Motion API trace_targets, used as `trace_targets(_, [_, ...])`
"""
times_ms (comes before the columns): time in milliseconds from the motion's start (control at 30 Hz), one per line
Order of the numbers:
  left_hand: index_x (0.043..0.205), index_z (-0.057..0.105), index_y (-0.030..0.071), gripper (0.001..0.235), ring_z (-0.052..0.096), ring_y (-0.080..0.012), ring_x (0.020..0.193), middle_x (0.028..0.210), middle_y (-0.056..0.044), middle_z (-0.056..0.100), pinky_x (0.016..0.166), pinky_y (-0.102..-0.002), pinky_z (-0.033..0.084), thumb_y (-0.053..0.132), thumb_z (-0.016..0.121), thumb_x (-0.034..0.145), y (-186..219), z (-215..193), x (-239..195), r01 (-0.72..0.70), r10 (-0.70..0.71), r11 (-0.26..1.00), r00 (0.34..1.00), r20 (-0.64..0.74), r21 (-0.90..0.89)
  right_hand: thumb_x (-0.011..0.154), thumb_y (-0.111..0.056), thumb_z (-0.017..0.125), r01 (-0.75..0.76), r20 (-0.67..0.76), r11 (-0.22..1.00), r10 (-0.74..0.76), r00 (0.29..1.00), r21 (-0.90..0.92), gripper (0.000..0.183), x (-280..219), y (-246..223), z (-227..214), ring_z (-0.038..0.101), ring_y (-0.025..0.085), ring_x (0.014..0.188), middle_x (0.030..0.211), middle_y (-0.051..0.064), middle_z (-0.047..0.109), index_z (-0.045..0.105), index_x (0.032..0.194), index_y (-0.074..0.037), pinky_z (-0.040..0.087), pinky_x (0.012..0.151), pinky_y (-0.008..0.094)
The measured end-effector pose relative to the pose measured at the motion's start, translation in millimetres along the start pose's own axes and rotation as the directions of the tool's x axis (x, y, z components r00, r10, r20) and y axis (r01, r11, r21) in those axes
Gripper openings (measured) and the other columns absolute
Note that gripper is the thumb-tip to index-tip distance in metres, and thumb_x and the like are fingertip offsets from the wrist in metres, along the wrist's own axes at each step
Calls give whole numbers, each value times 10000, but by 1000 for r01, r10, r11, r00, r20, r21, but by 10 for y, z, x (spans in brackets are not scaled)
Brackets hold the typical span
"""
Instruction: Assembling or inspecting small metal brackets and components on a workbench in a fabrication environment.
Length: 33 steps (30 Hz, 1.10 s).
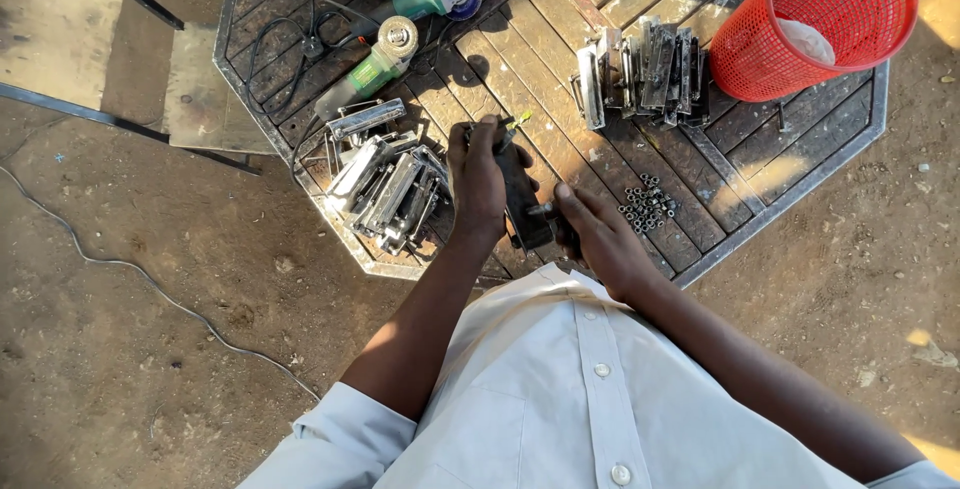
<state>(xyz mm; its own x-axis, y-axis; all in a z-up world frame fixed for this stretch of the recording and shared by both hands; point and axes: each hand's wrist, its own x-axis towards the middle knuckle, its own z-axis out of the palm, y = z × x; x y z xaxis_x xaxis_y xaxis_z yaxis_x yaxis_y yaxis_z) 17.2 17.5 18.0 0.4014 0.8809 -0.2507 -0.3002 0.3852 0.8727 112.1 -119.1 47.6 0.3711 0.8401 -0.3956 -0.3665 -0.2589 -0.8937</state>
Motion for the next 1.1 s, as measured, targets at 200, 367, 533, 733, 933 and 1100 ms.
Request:
trace_targets(200, [1109,460,138,333,701,-308,528,721,-212,685,500,-431,598,443,575,1042,94,30,-17,6,-8,1000,993,-114,-16,1111,-308,547,94,157,992,-79,984,-89,354,14,10,-37,436,147,606,662,67,439,658,959,-8,340,544,297])
trace_targets(367, [1061,481,152,316,724,-294,602,746,-193,688,543,-426,595,433,622,1025,-659,-531,661,-46,47,999,979,-199,10,1067,-294,488,107,272,994,-102,957,-5,292,-62,-110,-79,417,175,684,723,74,415,628,1109,-41,331,600,322])
trace_targets(533, [1084,462,160,362,727,-271,597,737,-156,683,559,-427,589,483,609,1013,-576,-291,750,-66,74,997,980,-187,50,1136,-284,402,224,238,971,-199,951,-83,346,85,-32,-107,368,136,716,741,55,428,636,1077,-36,334,637,321])
trace_targets(733, [1134,426,166,345,699,-277,513,678,-149,671,485,-393,582,471,552,1035,-521,-183,891,-50,49,999,987,-155,-5,1078,-281,429,235,289,971,-216,933,-32,329,45,-101,-160,348,124,702,736,30,392,626,1158,-29,331,636,307])
trace_targets(933, [1066,445,138,314,663,-306,431,614,-202,660,389,-379,564,420,573,1017,-81,204,451,-96,89,995,987,-137,-39,1146,-276,408,323,266,940,-287,920,-104,326,71,-264,-56,334,106,702,713,31,408,618,1041,-50,312,643,309])
trace_targets(1100, [1056,462,124,327,661,-332,398,613,-238,661,346,-385,558,420,594,1012,15,198,313,-98,93,994,989,-117,-39,1091,-229,458,313,346,950,-290,892,-12,209,231,26,-277,283,86,674,716,9,390,593,1063,-71,286,598,308])
